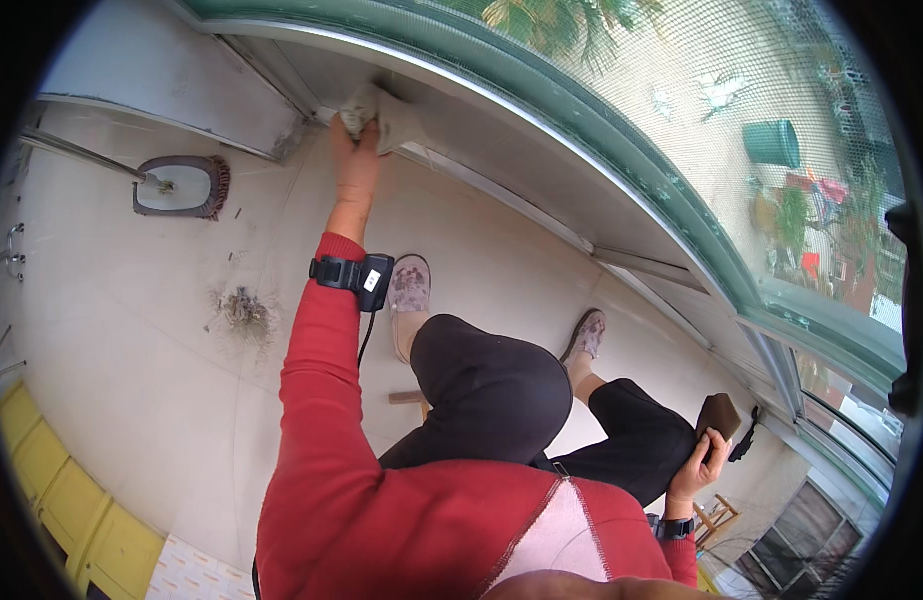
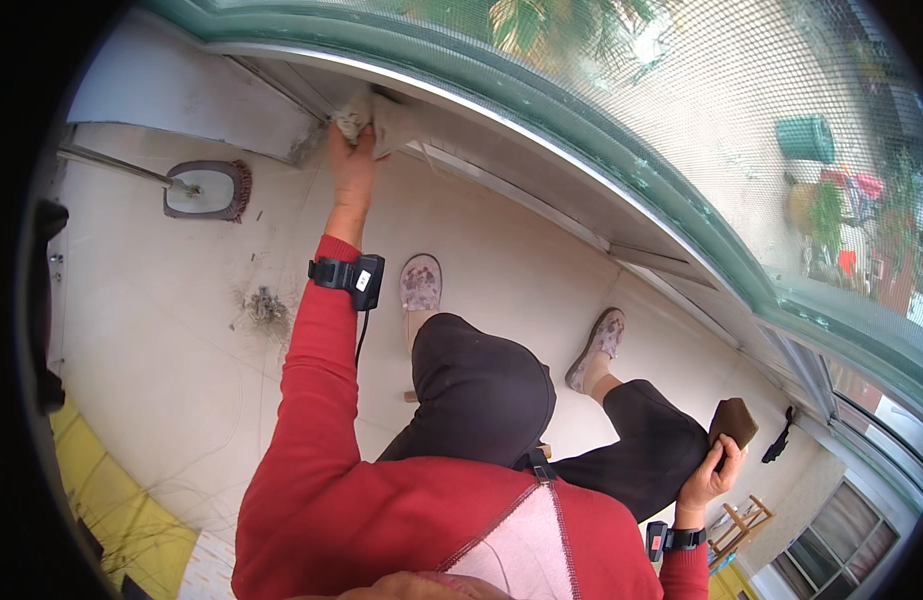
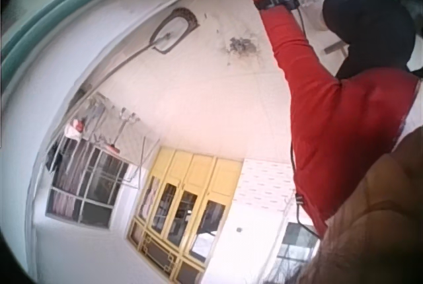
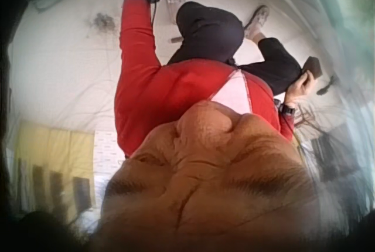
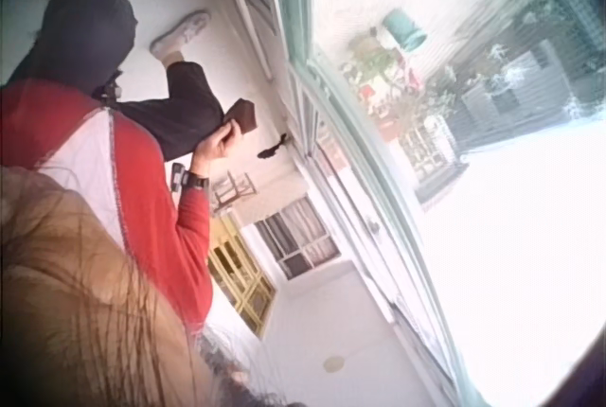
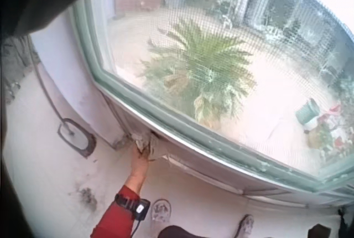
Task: The person sits on a small stool and wipes the interior window frame using a brown cloth and a white cloth. They alternate between the two cloths to clean different sections of the frame.
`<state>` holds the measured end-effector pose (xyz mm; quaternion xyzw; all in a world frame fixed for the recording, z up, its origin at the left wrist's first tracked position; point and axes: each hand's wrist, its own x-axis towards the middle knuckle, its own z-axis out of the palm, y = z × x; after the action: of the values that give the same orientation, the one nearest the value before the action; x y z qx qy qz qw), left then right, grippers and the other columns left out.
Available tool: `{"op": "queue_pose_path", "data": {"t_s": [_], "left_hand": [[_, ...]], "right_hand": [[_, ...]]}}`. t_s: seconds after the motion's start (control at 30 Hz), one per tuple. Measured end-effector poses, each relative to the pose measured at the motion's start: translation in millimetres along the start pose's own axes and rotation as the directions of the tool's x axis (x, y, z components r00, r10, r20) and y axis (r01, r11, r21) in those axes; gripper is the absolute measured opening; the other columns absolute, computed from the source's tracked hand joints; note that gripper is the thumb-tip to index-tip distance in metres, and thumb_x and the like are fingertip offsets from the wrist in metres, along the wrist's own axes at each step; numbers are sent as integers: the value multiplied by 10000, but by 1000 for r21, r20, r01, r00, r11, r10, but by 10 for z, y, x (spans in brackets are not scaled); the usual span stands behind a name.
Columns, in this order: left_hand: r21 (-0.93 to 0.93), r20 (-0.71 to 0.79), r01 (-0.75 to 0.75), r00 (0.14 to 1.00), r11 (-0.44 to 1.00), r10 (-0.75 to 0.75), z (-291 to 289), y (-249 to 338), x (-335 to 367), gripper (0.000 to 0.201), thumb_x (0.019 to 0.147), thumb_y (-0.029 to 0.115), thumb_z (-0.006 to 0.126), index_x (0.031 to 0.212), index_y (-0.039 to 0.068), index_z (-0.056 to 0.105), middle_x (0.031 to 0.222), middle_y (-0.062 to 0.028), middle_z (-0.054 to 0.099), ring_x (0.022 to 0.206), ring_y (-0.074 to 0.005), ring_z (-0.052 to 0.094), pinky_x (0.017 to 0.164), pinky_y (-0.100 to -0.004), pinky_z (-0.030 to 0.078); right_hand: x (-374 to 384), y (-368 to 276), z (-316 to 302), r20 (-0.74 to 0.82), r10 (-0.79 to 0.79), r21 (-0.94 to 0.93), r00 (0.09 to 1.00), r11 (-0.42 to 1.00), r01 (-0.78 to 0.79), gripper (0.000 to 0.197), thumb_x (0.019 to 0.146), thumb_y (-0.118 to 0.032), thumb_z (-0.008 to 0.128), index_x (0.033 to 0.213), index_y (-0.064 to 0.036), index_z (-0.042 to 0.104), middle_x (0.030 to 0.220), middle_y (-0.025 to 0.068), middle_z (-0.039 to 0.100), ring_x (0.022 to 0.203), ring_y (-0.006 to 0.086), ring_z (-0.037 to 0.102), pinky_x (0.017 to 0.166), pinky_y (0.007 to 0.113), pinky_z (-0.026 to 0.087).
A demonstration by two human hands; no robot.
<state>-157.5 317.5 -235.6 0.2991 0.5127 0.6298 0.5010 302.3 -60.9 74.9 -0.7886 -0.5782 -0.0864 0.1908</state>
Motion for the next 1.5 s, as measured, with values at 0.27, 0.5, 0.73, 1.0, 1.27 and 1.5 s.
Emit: {"op": "queue_pose_path", "data": {"t_s": [0.27, 0.5, 0.73, 1.0, 1.27, 1.5], "left_hand": [[739, -94, -200, 915, 643, 393, 606, -710, -51, 542, 840, 0, 645, 1298, 148, 397, 1227, -168, 504, 1002, -404, 634, 789, -438, 558], [872, -42, -4, 996, 489, 84, 314, -1361, 140, 488, 837, -4, 631, 1256, 135, 422, 1246, -172, 528, 1013, -436, 633, 796, -485, 552], [755, 6, 292, 892, 586, -452, 50, -1209, 365, 357, 921, 116, 641, 1253, 144, 513, 1286, -151, 595, 991, -331, 688, 784, -486, 580], [-616, 473, 519, 845, 593, -248, -950, 121, -649, 487, 975, 213, 639, 1422, 119, 472, 1386, -59, 568, 1277, -271, 544, 1068, -595, 428], [-754, 616, 569, 786, 328, 54, -1436, 1201, -1231, 707, 941, 290, 675, 1531, 94, 338, 1535, -171, 411, 1356, -476, 434, 1082, -629, 413], [-629, 290, 418, 908, 655, -302, -1271, 960, -1102, 412, 805, -133, 605, 1173, 52, 619, 1120, -66, 659, 1036, -229, 670, 909, -383, 574]], "right_hand": [[5, -20, -1, 1, -25, -15, 1000, 1000, 25, 94, 966, 25, 553, 1017, -14, 622, 967, 95, 574, 910, 217, 558, 862, 324, 459], [40, -41, -23, 65, 28, -58, 997, 998, -25, 87, 972, 21, 551, 1025, 0, 617, 980, 95, 578, 926, 219, 564, 871, 329, 461], [100, -242, -29, 42, -30, -23, 999, 999, 31, 96, 956, 38, 556, 1012, -3, 622, 978, 97, 579, 922, 225, 566, 874, 324, 457], [195, -584, 124, -15, -242, 112, 970, 964, 242, 112, 918, 60, 582, 991, -5, 637, 1014, 122, 600, 941, 265, 597, 865, 337, 477], [1, -1089, -23, 25, -362, 180, 932, 919, 352, 141, 900, 72, 599, 992, -24, 645, 1081, 156, 619, 1014, 308, 621, 910, 353, 488], [-164, -1227, 59, -26, -376, 386, 926, 851, 356, 165, 896, 93, 601, 1003, -19, 659, 1114, 154, 623, 1025, 299, 620, 910, 329, 482]]}}
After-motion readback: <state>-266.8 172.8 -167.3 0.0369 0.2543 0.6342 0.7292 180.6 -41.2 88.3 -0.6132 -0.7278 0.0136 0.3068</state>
